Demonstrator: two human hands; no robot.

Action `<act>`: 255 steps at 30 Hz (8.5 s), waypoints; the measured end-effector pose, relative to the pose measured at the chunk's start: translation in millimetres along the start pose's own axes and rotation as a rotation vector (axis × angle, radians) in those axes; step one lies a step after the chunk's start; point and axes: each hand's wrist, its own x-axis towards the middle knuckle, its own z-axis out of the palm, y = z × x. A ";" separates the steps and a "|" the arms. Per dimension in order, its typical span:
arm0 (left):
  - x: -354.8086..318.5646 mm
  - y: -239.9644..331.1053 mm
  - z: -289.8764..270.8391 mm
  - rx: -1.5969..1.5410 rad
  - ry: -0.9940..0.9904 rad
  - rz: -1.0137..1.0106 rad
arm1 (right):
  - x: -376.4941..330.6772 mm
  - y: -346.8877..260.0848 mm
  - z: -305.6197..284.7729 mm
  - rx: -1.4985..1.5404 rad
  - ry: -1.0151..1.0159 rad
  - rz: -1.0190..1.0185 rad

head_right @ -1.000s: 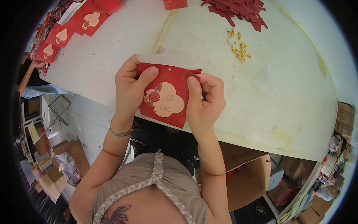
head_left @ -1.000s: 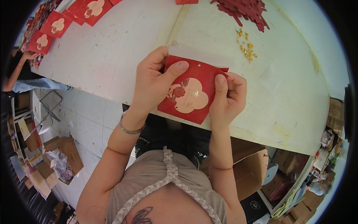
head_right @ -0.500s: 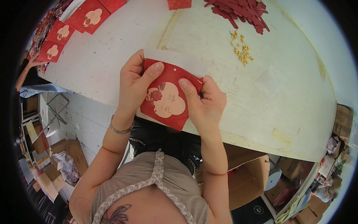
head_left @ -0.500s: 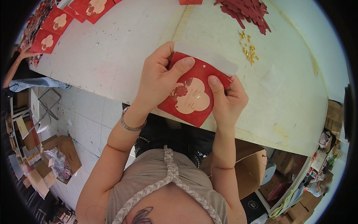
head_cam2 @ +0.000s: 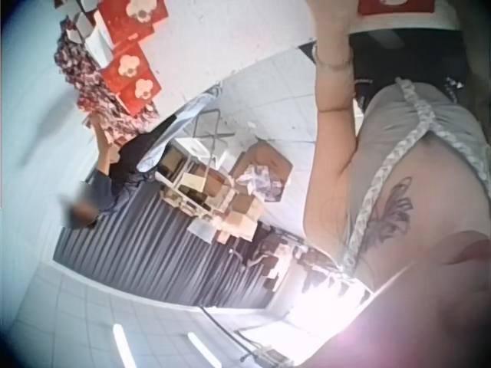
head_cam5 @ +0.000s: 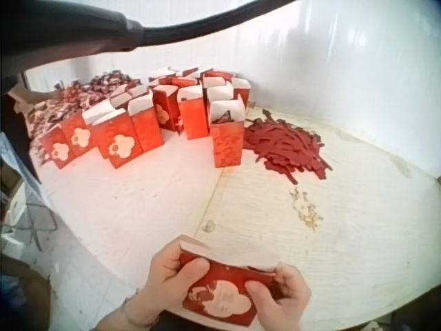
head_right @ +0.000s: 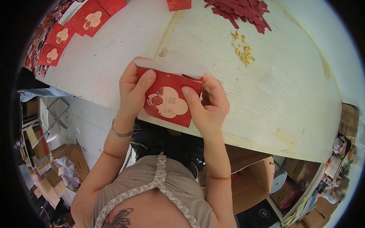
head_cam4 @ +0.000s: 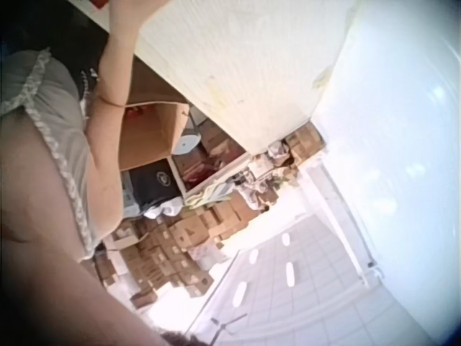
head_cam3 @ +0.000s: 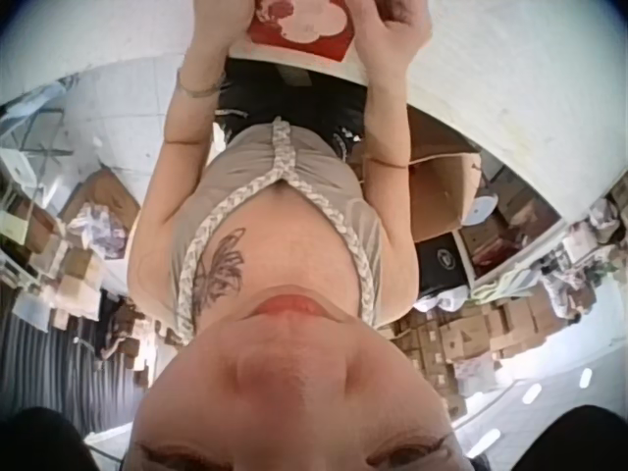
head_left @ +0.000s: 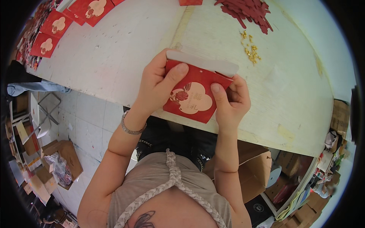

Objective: The person repeatedly assembles small red paper gift boxes by folding flaps and inserting a red ribbon through a pre-punched hole. The person fills each box with wrapped candies, closes the lid, and places the finished box on the table. The process is repeated multiple times.

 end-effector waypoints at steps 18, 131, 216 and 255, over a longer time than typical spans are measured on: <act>-0.3 4.7 -9.2 0.237 -0.342 0.040 | -0.6 -7.4 -8.6 -0.321 0.015 -0.461; -17.9 19.8 7.0 0.417 -0.055 0.005 | 3.8 -15.8 -0.2 -0.088 -0.165 -0.135; -27.6 9.6 28.8 0.018 0.088 -0.160 | -25.2 -38.1 0.2 -0.357 0.159 -0.061; -19.2 6.4 17.7 0.121 0.058 -0.175 | -13.6 -30.9 3.4 -0.334 0.161 0.105</act>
